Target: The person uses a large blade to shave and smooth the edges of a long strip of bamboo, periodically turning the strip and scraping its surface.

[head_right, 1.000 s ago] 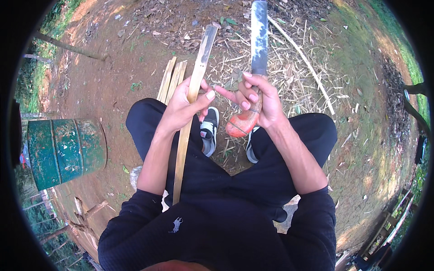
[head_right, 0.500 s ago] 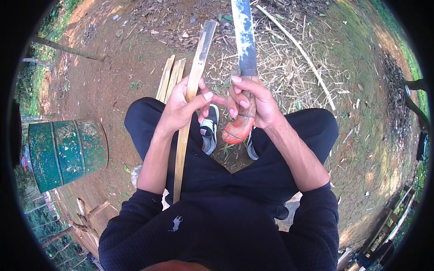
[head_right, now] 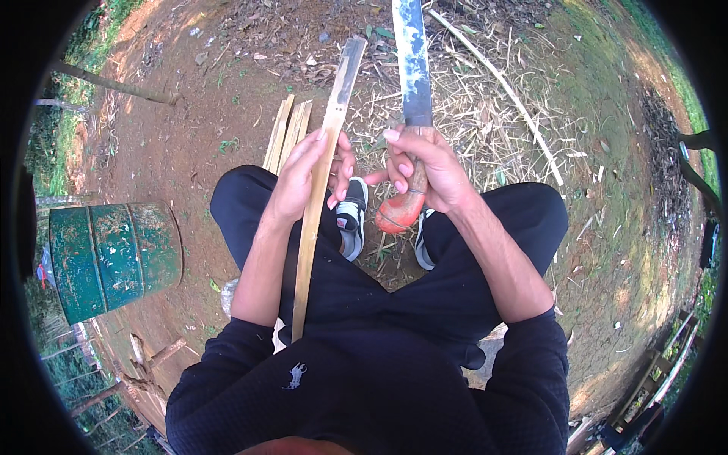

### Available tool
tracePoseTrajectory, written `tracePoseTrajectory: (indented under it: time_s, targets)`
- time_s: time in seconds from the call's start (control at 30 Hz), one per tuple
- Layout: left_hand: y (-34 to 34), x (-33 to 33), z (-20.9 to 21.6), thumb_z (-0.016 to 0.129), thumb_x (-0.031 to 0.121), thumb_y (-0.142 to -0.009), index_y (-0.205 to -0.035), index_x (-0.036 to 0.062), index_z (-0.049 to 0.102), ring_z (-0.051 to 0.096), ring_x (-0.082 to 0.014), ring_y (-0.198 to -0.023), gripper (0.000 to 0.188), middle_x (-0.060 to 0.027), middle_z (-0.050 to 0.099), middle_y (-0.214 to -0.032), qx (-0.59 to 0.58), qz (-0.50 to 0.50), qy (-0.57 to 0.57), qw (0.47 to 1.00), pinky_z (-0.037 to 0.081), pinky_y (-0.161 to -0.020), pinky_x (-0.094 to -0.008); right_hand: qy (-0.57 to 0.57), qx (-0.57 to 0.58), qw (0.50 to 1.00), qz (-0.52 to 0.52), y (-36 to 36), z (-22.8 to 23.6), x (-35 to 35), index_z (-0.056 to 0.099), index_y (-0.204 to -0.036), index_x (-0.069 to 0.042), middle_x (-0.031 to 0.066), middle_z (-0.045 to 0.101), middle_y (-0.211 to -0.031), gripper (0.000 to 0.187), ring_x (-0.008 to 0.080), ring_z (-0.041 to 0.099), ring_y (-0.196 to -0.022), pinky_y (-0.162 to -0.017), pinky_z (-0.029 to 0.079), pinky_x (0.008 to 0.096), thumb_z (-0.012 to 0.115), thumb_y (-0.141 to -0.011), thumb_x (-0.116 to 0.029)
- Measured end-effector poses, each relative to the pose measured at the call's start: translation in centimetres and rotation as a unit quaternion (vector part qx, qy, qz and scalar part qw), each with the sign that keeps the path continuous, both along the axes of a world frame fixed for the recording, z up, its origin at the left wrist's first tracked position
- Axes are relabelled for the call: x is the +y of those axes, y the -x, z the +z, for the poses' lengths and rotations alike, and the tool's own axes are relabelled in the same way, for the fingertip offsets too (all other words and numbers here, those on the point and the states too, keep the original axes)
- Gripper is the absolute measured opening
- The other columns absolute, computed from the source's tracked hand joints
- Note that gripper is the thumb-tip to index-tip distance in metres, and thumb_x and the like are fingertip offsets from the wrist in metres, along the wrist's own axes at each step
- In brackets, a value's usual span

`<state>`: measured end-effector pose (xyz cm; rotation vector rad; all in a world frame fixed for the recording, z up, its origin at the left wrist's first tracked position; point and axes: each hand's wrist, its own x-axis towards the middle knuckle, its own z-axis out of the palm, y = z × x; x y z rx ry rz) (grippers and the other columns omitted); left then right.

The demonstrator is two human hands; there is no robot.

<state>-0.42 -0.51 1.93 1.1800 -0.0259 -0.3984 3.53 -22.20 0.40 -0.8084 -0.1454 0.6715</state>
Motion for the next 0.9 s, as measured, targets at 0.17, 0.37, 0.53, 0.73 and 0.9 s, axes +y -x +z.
tracePoseTrajectory:
  time_s: [0.17,0.37,0.53,0.73,0.9]
  targets:
    - [0.1,-1.1,-0.1,0.034,0.033,-0.110,-0.111,0.0022,0.049,0.048,-0.0071,-0.045,0.034,-0.0011,0.050,-0.075,0.011,-0.018,-0.082,0.996,0.039,-0.037,-0.0207,0.287,-0.094,0.953,-0.018,-0.4,0.3,0.0,0.052,-0.076,-0.006,-0.0002,0.054,-0.060,0.028,0.0107,0.055,-0.050,-0.055,0.053,0.0308,0.068,-0.095,-0.018]
    - [0.0,-0.9,-1.0,0.033,0.032,-0.111,-0.110,0.0040,0.048,0.033,-0.0023,-0.043,0.032,0.0040,0.038,-0.070,0.028,0.005,-0.091,0.995,0.031,-0.036,-0.0188,0.586,-0.361,0.712,-0.139,-1.5,-0.8,-0.6,0.051,-0.068,0.000,0.0096,0.045,-0.050,0.042,0.0193,0.044,-0.045,-0.048,0.038,0.0386,0.072,-0.091,-0.028]
    - [0.2,-1.2,-0.5,0.033,0.034,-0.111,-0.106,0.0059,0.047,0.027,-0.0016,-0.043,0.032,0.0056,0.033,-0.068,0.063,-0.012,-0.029,0.997,0.026,-0.036,-0.0182,0.573,-0.457,0.654,-0.188,-1.4,-1.8,0.0,0.054,-0.067,-0.001,0.0150,0.052,-0.052,0.036,0.0327,0.055,-0.046,-0.049,0.042,0.0409,0.074,-0.086,-0.023]
    - [0.5,-1.8,-0.6,0.033,0.037,-0.110,-0.104,0.0073,0.046,0.027,-0.0016,-0.044,0.033,0.0053,0.032,-0.068,0.073,-0.038,-0.011,0.997,0.024,-0.035,-0.0186,0.575,-0.485,0.626,-0.203,-1.7,-1.0,1.2,0.056,-0.071,-0.004,0.0145,0.057,-0.056,0.022,0.0354,0.061,-0.052,-0.051,0.046,0.0434,0.075,-0.075,-0.016]
    - [0.6,-1.7,-0.6,0.030,0.039,-0.110,-0.102,0.0082,0.045,0.027,-0.0018,-0.045,0.035,0.0058,0.033,-0.067,0.073,-0.055,-0.022,0.996,0.027,-0.037,-0.0194,0.572,-0.508,0.614,-0.196,-1.9,-0.9,1.3,0.057,-0.072,-0.006,0.0138,0.057,-0.056,0.021,0.0353,0.062,-0.054,-0.051,0.047,0.0446,0.075,-0.072,-0.015]
